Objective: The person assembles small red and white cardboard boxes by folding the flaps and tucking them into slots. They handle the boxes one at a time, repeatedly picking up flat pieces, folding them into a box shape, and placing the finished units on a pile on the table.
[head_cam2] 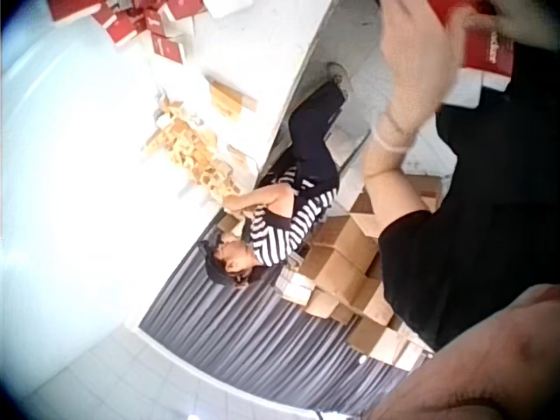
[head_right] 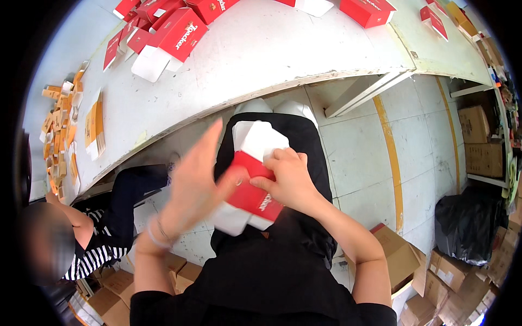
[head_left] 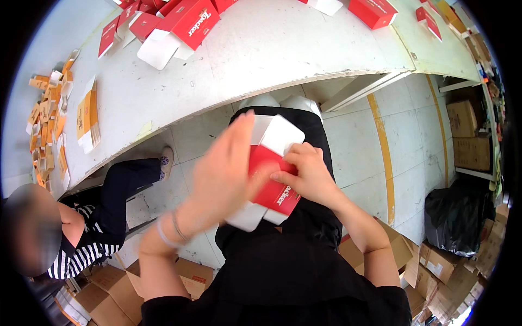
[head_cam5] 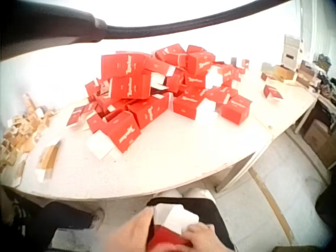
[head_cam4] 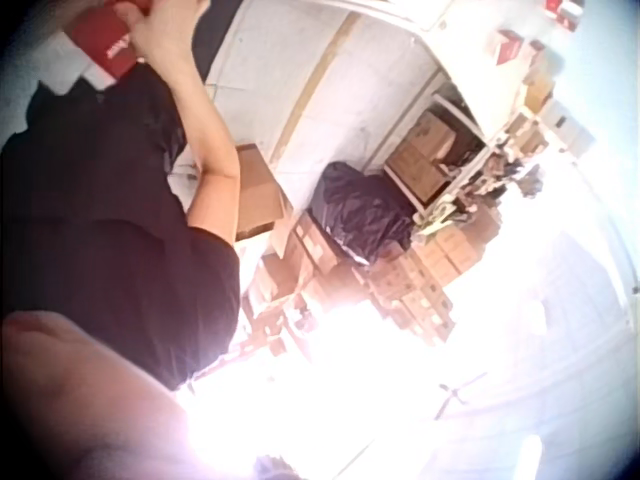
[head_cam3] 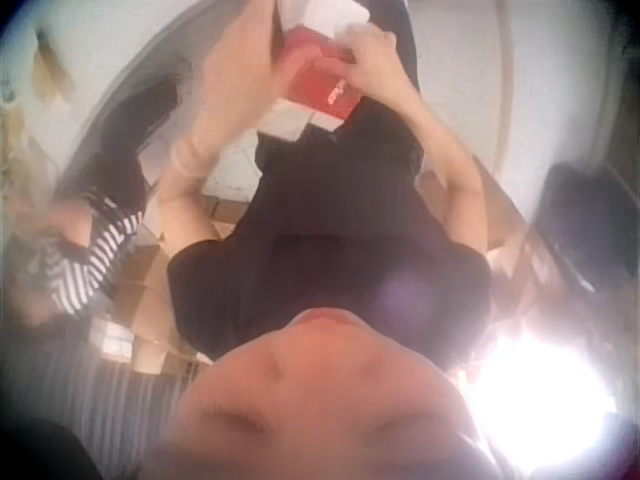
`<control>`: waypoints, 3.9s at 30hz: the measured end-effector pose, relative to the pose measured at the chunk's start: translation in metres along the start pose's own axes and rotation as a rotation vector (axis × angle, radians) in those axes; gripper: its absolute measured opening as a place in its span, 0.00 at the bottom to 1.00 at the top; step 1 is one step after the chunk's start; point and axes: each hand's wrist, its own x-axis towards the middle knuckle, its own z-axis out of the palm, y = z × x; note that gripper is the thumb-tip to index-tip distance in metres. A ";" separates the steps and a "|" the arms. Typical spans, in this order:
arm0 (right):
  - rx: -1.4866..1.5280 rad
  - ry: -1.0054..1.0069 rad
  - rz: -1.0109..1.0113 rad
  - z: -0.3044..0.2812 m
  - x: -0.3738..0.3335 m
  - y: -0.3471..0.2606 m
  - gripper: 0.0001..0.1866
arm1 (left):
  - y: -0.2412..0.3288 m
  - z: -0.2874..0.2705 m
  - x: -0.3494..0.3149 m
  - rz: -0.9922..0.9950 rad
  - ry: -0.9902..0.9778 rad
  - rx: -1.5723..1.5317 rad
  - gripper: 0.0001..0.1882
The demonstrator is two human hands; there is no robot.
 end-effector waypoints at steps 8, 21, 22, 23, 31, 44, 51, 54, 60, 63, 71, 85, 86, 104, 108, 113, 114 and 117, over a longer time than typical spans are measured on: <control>0.003 0.332 -0.543 -0.060 -0.004 -0.072 0.16 | 0.027 0.013 -0.037 -0.233 -0.041 -0.636 0.46; 0.446 0.550 -0.437 -0.025 -0.021 -0.040 0.21 | 0.001 0.042 -0.034 -0.081 0.035 -1.010 0.36; 0.513 0.841 -0.468 -0.025 -0.004 -0.046 0.22 | -0.005 0.040 -0.031 0.013 -0.005 -0.833 0.35; 0.688 0.829 -0.316 -0.037 0.003 -0.055 0.24 | -0.001 0.037 -0.029 0.035 0.051 -0.846 0.33; 0.640 -0.009 -0.146 -0.052 -0.010 -0.049 0.19 | -0.005 0.035 -0.032 -0.130 0.079 -0.765 0.49; 0.033 0.000 -0.424 -0.041 -0.008 -0.054 0.35 | 0.005 0.034 -0.028 -0.405 -0.015 -0.928 0.59; 0.429 -0.079 -0.202 -0.051 -0.005 -0.039 0.23 | 0.000 0.032 -0.026 -0.341 -0.079 -0.937 0.60; 0.291 -0.116 -0.229 -0.055 -0.007 -0.038 0.21 | -0.002 0.032 -0.027 -0.331 -0.120 -0.868 0.59; 0.232 -0.128 -0.510 -0.040 -0.006 -0.031 0.37 | 0.004 0.032 -0.027 -0.391 -0.116 -0.973 0.57; 0.362 -0.207 -0.526 -0.039 -0.006 -0.020 0.47 | 0.002 0.023 -0.024 -0.311 -0.062 -0.791 0.55; -0.151 0.030 -0.174 0.027 0.023 0.028 0.27 | -0.071 -0.141 0.129 0.149 0.275 0.608 0.44; 0.196 0.010 -0.149 -0.034 -0.001 -0.057 0.12 | 0.039 0.012 -0.045 -0.139 -0.038 0.007 0.54; 0.048 -0.010 -0.273 -0.042 0.000 -0.069 0.11 | 0.036 0.017 -0.045 -0.156 0.063 -0.069 0.54; -0.110 0.344 -0.520 -0.023 0.005 -0.038 0.11 | -0.023 0.055 -0.044 -0.318 0.000 -1.172 0.36; 0.680 0.697 -0.316 -0.018 0.028 -0.041 0.15 | -0.038 0.033 -0.023 -0.107 -0.068 -0.965 0.34; 1.132 0.067 0.085 -0.037 0.029 -0.044 0.25 | -0.059 0.031 -0.009 -0.013 -0.090 -0.691 0.35; 1.043 -0.008 0.080 -0.035 0.026 -0.045 0.25 | -0.060 0.030 -0.005 -0.012 -0.069 -0.697 0.35; 0.467 0.236 -0.235 -0.025 0.023 -0.047 0.20 | -0.058 0.028 0.004 -0.031 -0.051 -0.696 0.39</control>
